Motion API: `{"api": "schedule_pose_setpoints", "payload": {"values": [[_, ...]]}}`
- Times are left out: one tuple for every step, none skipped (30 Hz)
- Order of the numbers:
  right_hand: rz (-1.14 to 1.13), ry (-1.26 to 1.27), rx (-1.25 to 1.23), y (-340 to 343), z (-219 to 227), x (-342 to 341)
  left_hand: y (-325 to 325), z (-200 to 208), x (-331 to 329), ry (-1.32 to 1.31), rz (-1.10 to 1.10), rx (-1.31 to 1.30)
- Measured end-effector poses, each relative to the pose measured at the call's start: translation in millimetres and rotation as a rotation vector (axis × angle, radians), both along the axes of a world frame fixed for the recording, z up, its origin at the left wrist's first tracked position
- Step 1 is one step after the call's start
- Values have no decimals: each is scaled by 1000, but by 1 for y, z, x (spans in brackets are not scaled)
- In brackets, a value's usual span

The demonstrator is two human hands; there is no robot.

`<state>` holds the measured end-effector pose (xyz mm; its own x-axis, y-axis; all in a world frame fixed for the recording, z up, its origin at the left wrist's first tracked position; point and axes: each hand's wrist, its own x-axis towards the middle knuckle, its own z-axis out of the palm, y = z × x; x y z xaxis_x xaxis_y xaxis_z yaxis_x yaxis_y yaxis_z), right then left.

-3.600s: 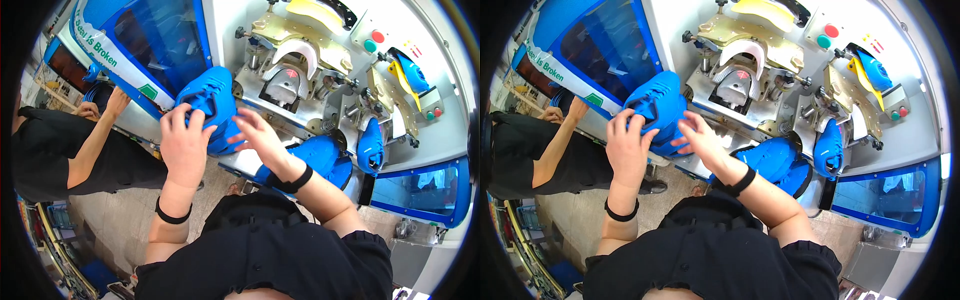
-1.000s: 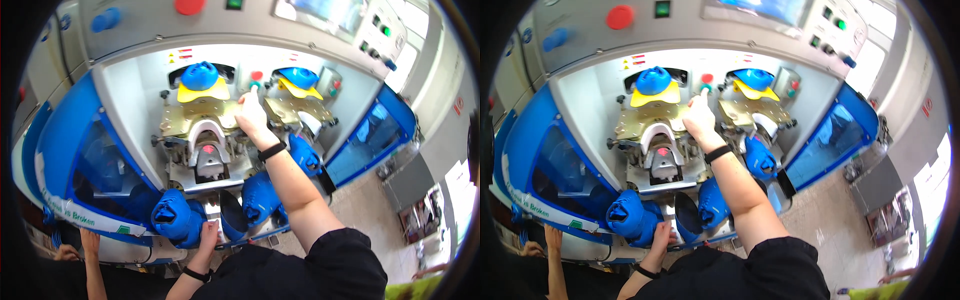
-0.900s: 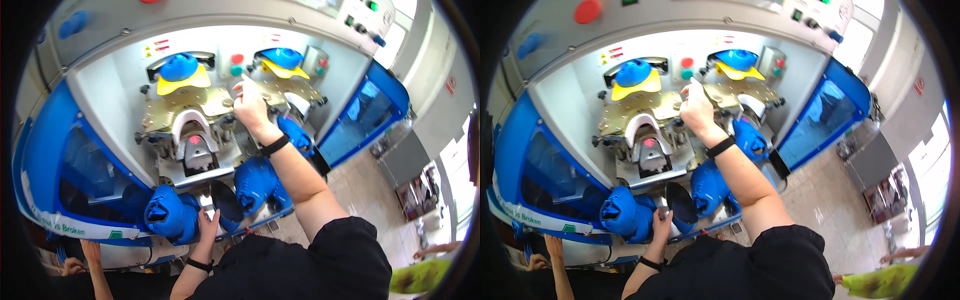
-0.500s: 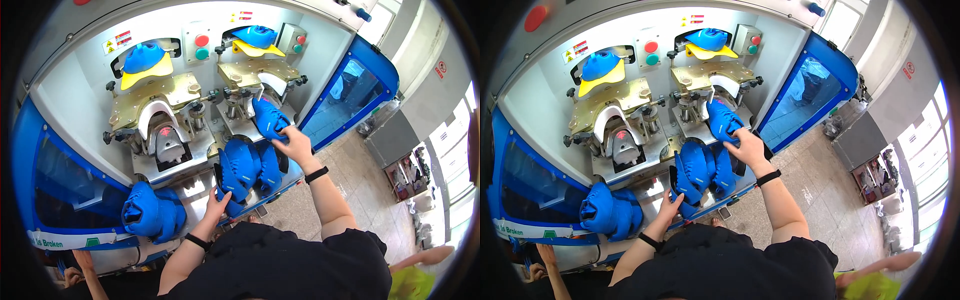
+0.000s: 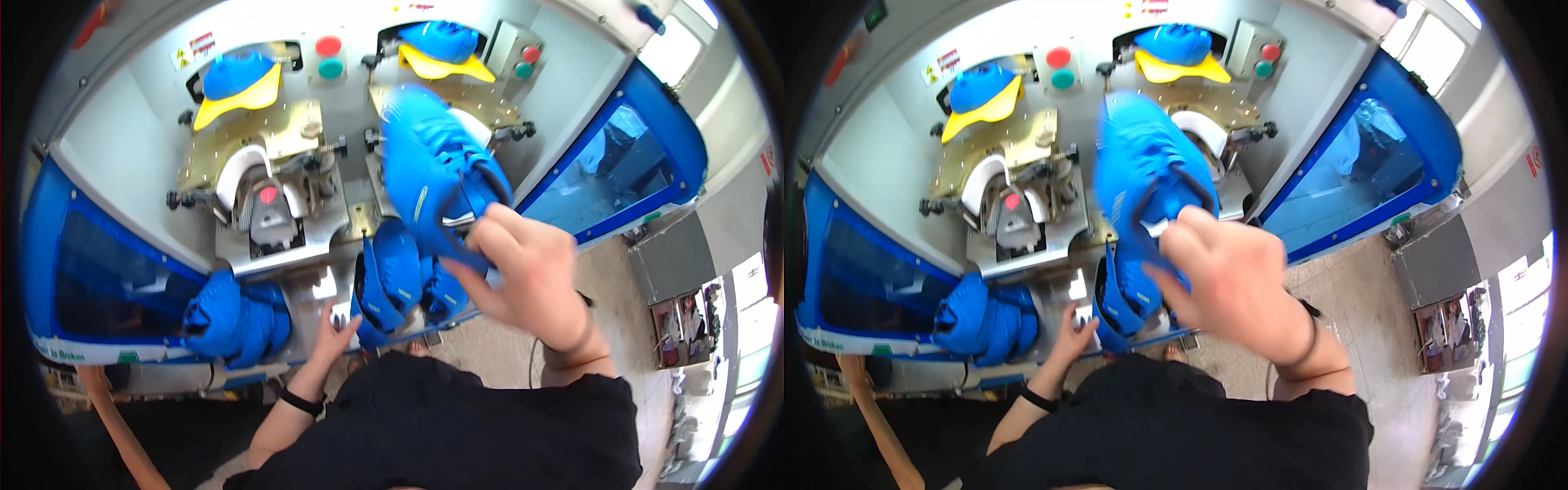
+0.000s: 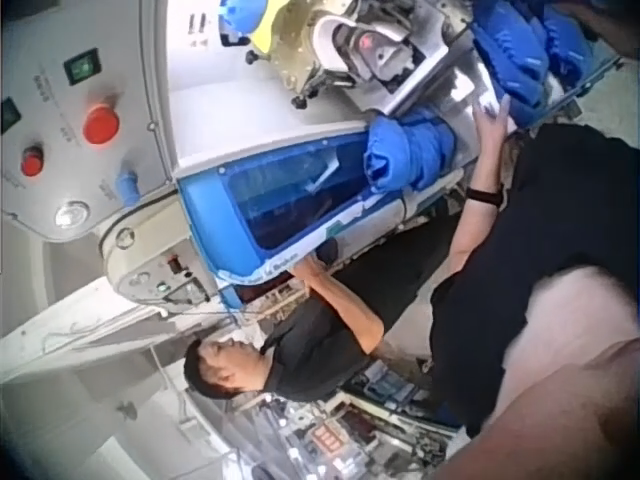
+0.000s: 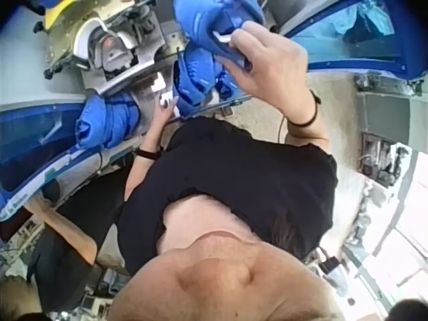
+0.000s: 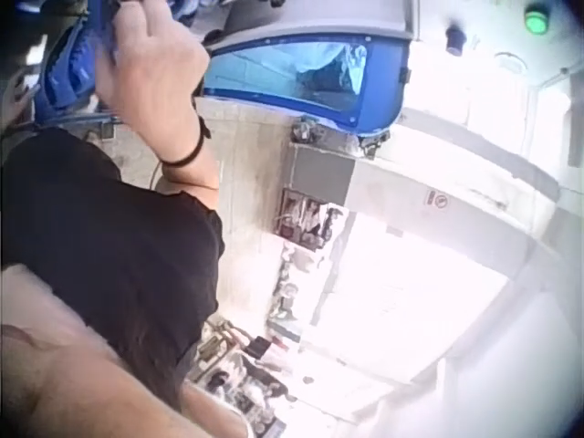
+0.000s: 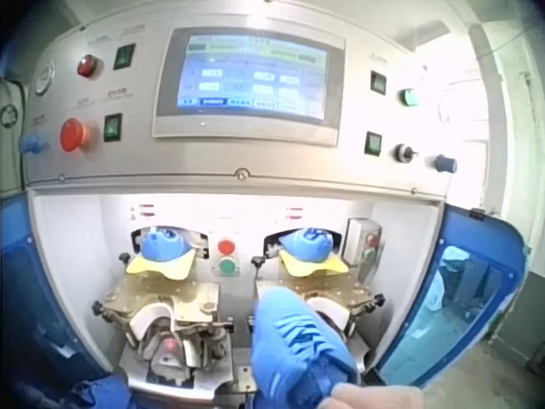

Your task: Operating an industrial shoe-lasting or shaping machine in a factory environment.

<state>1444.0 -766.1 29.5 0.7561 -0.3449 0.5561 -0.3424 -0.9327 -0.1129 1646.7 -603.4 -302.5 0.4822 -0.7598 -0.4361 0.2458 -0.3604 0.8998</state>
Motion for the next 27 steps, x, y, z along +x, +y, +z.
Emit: {"api": "schedule_pose_setpoints", "payload": {"values": [[101, 109, 28, 18, 24, -3, 12, -12, 1, -265, 76, -38], [223, 208, 184, 22, 35, -8, 16, -13, 4, -511, 72, 11], [403, 222, 333, 16, 36, -11, 13, -29, 7, -482, 66, -46], [438, 251, 435, 10, 30, -10, 7, -23, 6, -486, 21, -43], [479, 283, 522, 9, 29, -7, 3, -34, 4, -415, 51, -60], [575, 298, 561, 15, 26, -1, 6, -84, 18, -243, 64, -73], [630, 314, 556, 20, 14, 12, 9, -80, 14, -245, 120, -63], [618, 235, 657, 29, 3, 28, 11, -62, 8, -356, 129, -90], [596, 157, 758, 41, -7, 43, 14, -37, 1, -467, 129, -115], [711, 102, 721, 50, -15, 64, 18, -11, -6, -580, 123, -140], [812, 68, 679, 63, -17, 89, 28, 5, -9, -695, 115, -160], [870, -17, 577, 75, -22, 115, 40, 12, -12, -689, 159, -61], [921, -97, 508, 84, -32, 146, 50, 23, -11, -732, 213, -42], [919, -110, 525, 97, -38, 171, 59, 32, -12, -720, 255, -27], [861, -73, 463, 111, -40, 196, 70, 38, -10, -699, 305, -5], [911, -184, 406, 124, -52, 223, 81, 39, -8, -702, 318, -1], [923, -151, 426, 138, -61, 246, 91, 38, -5, -697, 369, 8], [902, -51, 425, 153, -68, 259, 100, 36, -3, -690, 418, 15], [881, 49, 419, 166, -74, 269, 107, 32, -1, -687, 426, 11], [872, 100, 417, 177, -84, 276, 114, 28, 1, -684, 440, 25], [862, 154, 416, 187, -89, 278, 120, 26, 3, -679, 456, 39], [861, 139, 358, 191, -93, 278, 125, 25, 5, -672, 458, 32], [856, 146, 352, 192, -95, 276, 130, 24, 6, -655, 438, 44], [839, 217, 298, 192, -90, 272, 134, 25, 8, -638, 419, 57], [815, 286, 246, 190, -87, 268, 138, 27, 11, -633, 413, 49], [834, 297, 203, 185, -91, 267, 140, 29, 14, -637, 380, 50], [822, 299, 199, 181, -96, 269, 141, 30, 18, -643, 346, 50]]}}
